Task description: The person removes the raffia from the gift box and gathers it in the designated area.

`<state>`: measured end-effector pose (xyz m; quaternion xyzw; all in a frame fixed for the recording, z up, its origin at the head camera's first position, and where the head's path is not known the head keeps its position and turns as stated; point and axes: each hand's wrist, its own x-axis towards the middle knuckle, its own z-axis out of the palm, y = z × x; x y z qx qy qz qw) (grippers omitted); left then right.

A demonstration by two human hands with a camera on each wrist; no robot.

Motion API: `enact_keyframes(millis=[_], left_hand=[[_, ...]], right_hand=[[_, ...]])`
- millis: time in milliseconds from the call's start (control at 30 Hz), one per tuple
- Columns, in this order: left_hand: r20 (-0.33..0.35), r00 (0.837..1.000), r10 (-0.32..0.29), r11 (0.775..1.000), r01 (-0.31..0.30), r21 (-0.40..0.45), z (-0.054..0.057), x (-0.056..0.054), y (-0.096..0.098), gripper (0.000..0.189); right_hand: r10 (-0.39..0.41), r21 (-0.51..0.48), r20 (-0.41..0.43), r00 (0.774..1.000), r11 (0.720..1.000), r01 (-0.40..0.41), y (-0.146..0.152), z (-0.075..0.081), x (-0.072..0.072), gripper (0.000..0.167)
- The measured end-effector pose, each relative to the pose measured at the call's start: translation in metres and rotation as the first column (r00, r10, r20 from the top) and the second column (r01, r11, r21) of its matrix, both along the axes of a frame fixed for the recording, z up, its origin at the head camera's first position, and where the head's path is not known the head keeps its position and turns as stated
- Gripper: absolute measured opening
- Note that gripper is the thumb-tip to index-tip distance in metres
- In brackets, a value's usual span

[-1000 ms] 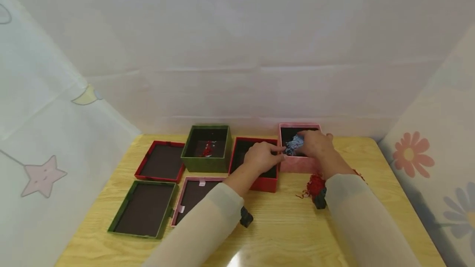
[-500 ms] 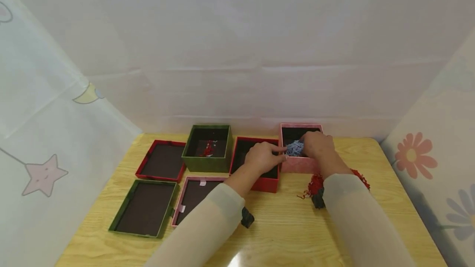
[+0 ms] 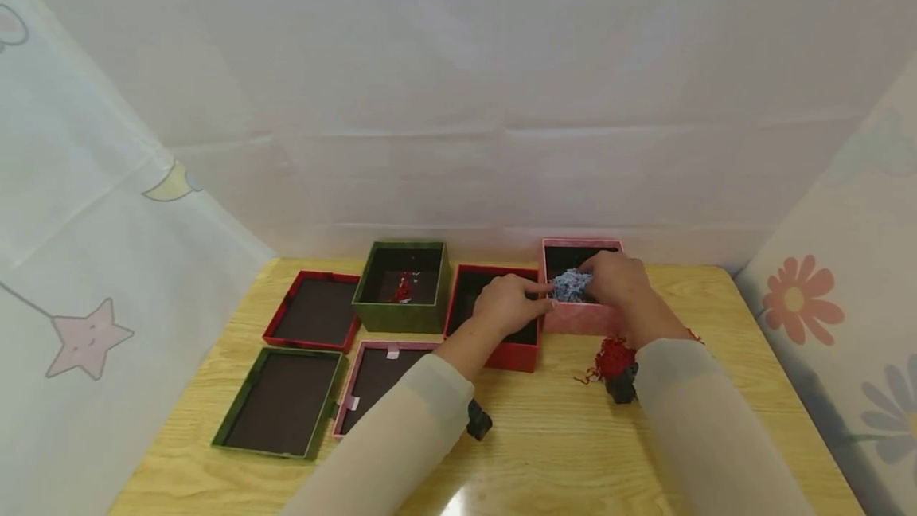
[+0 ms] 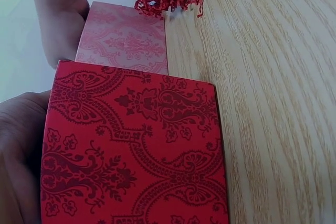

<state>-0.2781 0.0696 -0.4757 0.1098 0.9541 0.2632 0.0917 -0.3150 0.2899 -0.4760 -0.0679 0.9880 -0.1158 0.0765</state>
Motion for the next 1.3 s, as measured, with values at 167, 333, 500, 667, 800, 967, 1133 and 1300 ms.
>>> enact_keyframes(millis=[167, 333, 500, 667, 800, 967, 1133, 1300], left_hand=[[-0.007, 1.000, -0.011, 1.000, 0.011, -0.004, -0.001, -0.001, 0.000, 0.035], [-0.010, 1.000, -0.007, 1.000, 0.007, -0.010, -0.002, -0.002, 0.001, 0.036], [-0.008, 1.000, -0.003, 1.000, 0.003, -0.001, -0.003, -0.004, 0.001, 0.037], [-0.007, 1.000, -0.006, 1.000, 0.006, -0.003, -0.001, -0.003, 0.003, 0.036], [-0.009, 1.000, -0.005, 1.000, 0.005, 0.010, -0.002, -0.003, 0.006, 0.034], [-0.004, 1.000, 0.000, 0.999, 0.001, 0.039, -0.005, -0.004, 0.009, 0.035], [-0.008, 1.000, 0.008, 1.000, -0.008, 0.030, -0.006, -0.005, 0.011, 0.036], [-0.015, 1.000, 0.015, 1.000, -0.015, 0.026, -0.005, -0.005, 0.012, 0.037]], right_hand=[[0.020, -0.040, -0.021, 1.000, 0.999, -0.021, 0.002, 0.007, 0.002, 0.039], [0.024, -0.074, -0.026, 0.999, 0.997, -0.026, 0.004, 0.016, 0.005, 0.041], [0.034, -0.078, -0.034, 0.999, 0.996, -0.037, 0.005, 0.029, 0.007, 0.046], [0.021, -0.118, -0.052, 0.998, 0.993, -0.027, 0.010, 0.038, 0.013, 0.051], [0.024, -0.145, -0.072, 0.997, 0.989, -0.034, 0.013, 0.049, 0.020, 0.054], [0.025, -0.157, -0.105, 0.994, 0.987, -0.041, 0.015, 0.059, 0.028, 0.055], [0.009, -0.180, -0.115, 0.993, 0.983, -0.029, 0.015, 0.066, 0.038, 0.055], [0.008, -0.197, -0.129, 0.992, 0.980, -0.034, 0.014, 0.072, 0.051, 0.051]])
